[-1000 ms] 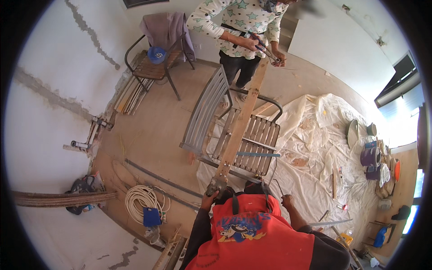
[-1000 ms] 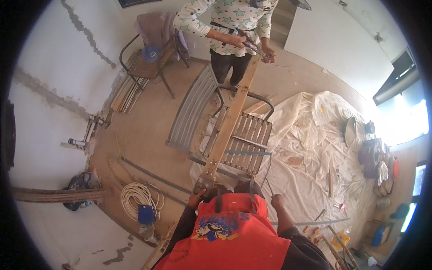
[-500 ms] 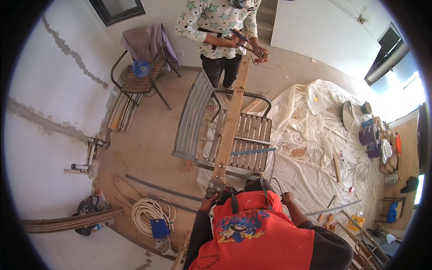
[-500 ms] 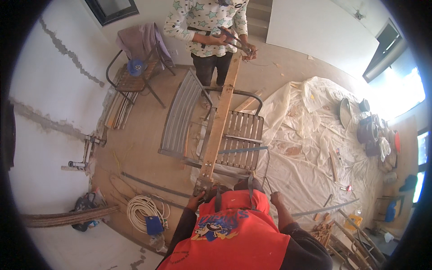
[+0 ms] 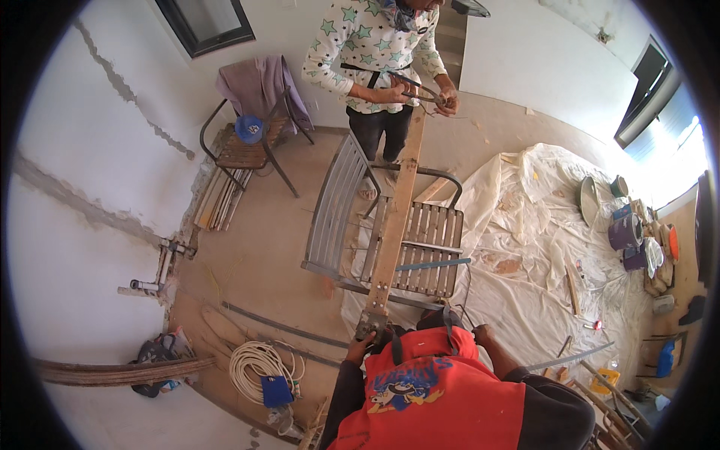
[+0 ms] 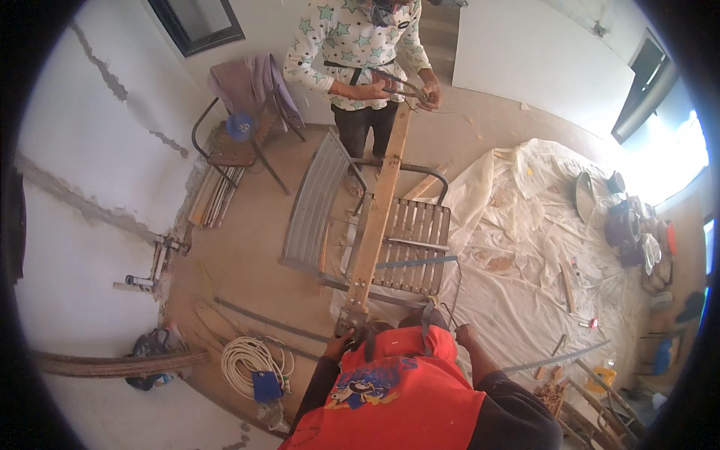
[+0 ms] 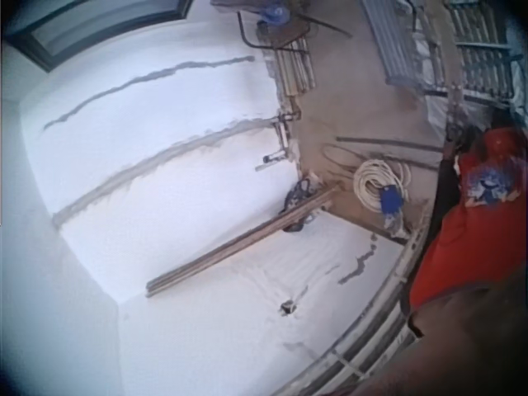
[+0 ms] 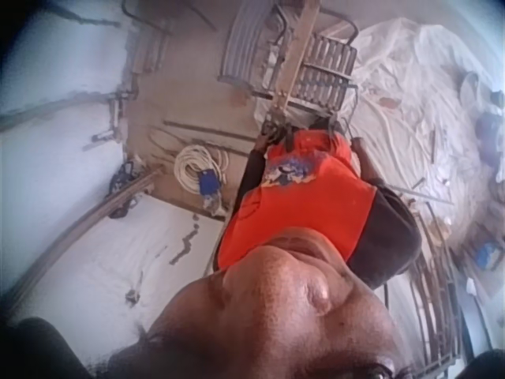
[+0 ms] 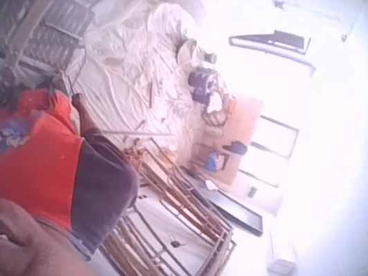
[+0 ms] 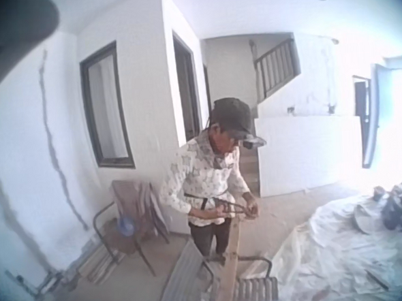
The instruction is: The person uses a hand saw to cut a wooden plank that is clamped to a metal chair frame. Another person is present in the background, also working on a similar wooden plank. The camera wearer maintains a steady grip on the saw and the wood throughout the process.
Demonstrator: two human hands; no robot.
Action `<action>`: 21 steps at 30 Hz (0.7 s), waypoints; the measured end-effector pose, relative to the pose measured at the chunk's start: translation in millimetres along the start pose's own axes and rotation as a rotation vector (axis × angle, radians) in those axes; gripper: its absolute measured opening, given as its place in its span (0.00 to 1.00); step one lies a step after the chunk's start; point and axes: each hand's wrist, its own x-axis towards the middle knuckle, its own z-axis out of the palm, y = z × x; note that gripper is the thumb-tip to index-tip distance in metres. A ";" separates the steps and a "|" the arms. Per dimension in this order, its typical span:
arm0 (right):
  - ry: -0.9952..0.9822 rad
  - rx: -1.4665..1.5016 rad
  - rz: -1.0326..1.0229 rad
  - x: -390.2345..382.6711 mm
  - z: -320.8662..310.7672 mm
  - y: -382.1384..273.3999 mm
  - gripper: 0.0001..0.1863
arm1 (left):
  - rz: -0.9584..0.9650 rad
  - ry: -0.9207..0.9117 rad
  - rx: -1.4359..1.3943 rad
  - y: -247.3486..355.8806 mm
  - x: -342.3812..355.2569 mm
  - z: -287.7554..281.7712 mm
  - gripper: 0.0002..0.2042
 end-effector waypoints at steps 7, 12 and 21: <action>0.041 -0.047 -0.014 24.2 9.5 -4.7 0.21 | -0.030 -0.009 0.052 2.8 0.1 -3.7 0.26; 0.107 0.081 0.090 26.4 20.5 -7.4 0.12 | -0.019 -0.017 0.119 -1.1 10.2 -1.5 0.27; 0.235 0.365 0.222 2.8 34.1 -26.5 0.13 | 0.030 0.029 0.674 19.4 -1.9 -13.2 0.26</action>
